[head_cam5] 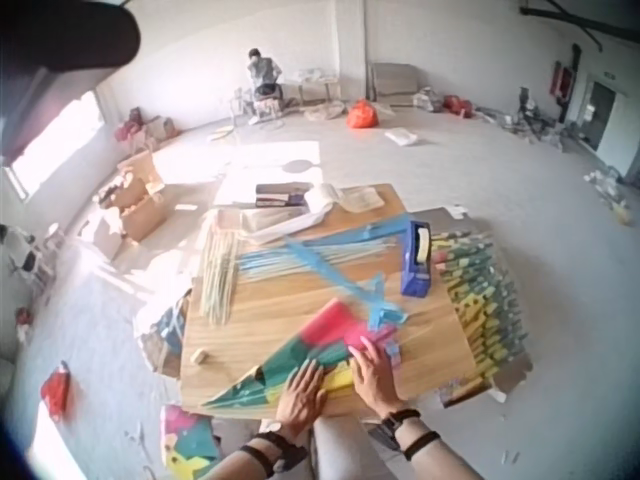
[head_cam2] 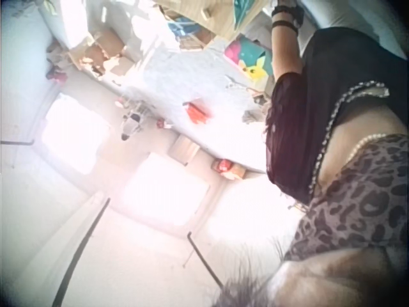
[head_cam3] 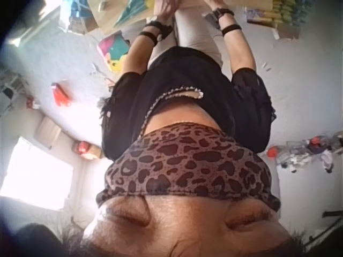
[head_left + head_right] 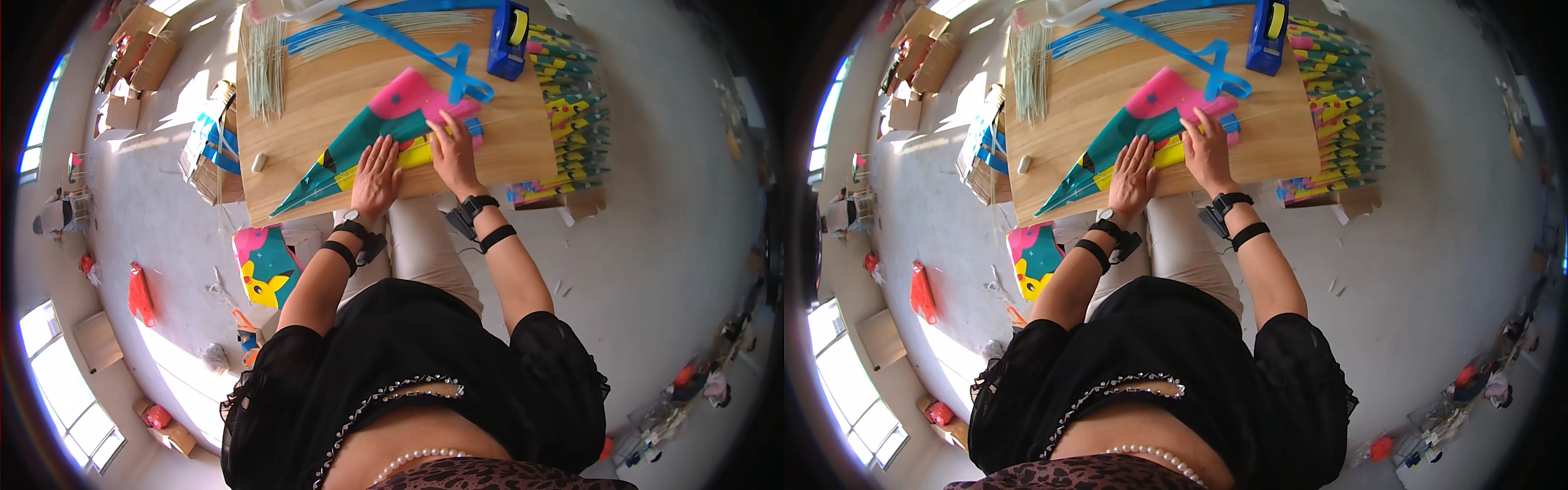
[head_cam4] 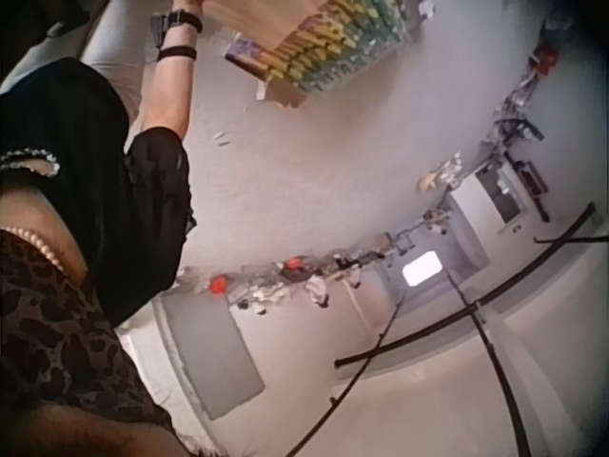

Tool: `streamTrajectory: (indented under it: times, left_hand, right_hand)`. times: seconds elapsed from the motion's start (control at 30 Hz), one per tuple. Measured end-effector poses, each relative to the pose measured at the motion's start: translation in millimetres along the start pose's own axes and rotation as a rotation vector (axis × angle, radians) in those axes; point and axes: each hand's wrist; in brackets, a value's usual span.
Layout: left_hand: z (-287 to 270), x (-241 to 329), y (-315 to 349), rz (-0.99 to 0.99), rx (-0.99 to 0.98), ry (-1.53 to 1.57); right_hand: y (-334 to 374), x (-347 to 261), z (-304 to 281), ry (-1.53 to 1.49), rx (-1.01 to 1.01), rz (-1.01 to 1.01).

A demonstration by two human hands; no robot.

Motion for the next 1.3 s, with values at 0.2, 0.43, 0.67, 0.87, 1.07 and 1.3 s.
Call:
streamTrajectory:
  times: [0.2,0.43,0.67,0.87,1.07,1.3]
  left_hand:
    - [3.0,8.5,-8.4,0.003,-0.02,-0.009]
    - [-2.5,3.0,-3.5,-0.017,-0.019,-0.006]
    - [-5.0,8.2,-5.4,-0.027,-0.008,0.011]
    - [-5.4,5.0,-2.8,-0.034,-0.012,0.01]
    - [-3.7,4.7,-4.8,-0.02,-0.021,0.003]
    - [-5.1,2.1,-2.0,-0.029,-0.016,0.011]
  right_hand:
    - [-46.3,86.0,-27.2,-0.021,0.039,0.172]
    - [-82.7,96.1,-39.5,-0.499,-0.362,0.418]
    - [-93.6,106.0,-48.7,-0.501,-0.47,0.208]
    - [-113.7,112.0,-52.2,-0.856,-0.521,0.304]
    - [-138.2,138.0,-56.4,-1.385,-0.502,0.379]
    - [-205.6,138.2,-94.6,-1.303,-0.519,0.327]
Point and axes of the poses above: each hand's wrist, its own y-axis away from the middle knuckle, its own z-axis out of the palm, x = y × z, and after that the axes turned 10 degrees about -x, right-handed
